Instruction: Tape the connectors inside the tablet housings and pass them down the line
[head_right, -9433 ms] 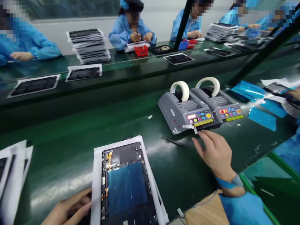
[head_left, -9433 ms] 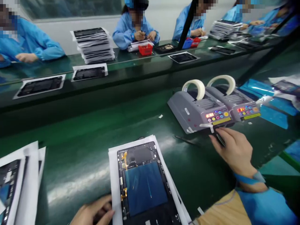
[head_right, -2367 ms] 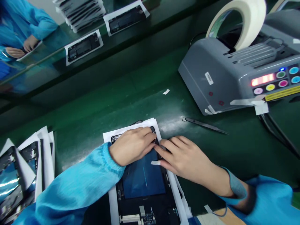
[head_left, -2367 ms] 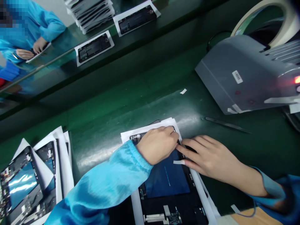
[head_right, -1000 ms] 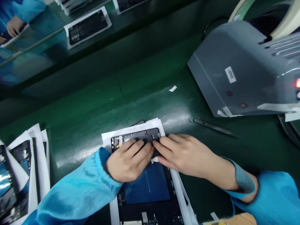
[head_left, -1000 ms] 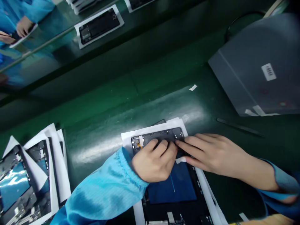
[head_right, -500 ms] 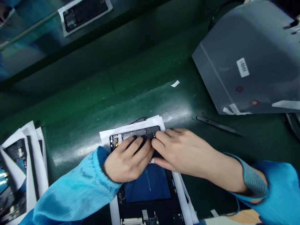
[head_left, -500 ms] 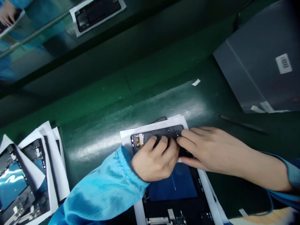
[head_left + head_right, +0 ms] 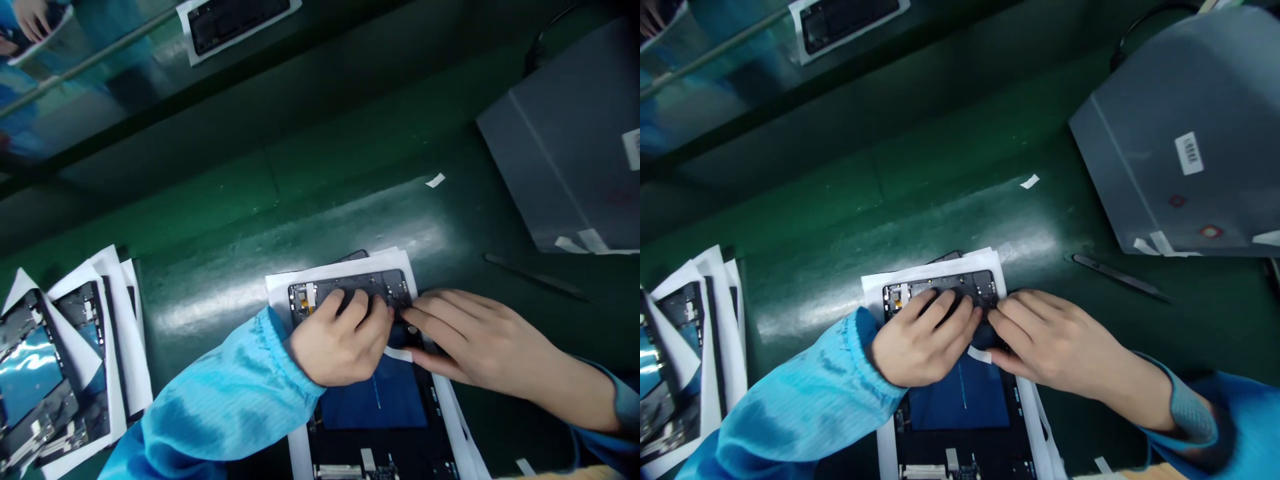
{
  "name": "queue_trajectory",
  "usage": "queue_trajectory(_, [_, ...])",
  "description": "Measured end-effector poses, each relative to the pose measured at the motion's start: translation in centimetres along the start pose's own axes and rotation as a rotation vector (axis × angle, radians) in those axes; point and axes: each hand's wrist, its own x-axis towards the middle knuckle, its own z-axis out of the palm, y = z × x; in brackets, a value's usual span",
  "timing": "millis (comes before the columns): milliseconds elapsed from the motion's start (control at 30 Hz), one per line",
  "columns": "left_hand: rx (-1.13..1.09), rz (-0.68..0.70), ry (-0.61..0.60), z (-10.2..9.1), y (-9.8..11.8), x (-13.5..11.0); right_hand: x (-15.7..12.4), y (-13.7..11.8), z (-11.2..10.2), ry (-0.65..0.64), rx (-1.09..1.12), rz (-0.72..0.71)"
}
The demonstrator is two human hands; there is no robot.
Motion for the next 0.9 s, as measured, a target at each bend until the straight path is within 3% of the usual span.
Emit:
queue_trajectory(733, [-0.067, -0.036, 0.060, 0.80, -0.02, -0.28, -0.77, -0.21, 0.83, 0.032, 0.079, 0.079])
queue_trajectory(900, [-0.098, -0.008, -0.012, 0.67, -0.48, -0.46, -0.93, -0.24, 0.93, 0.024, 0.087, 0.089])
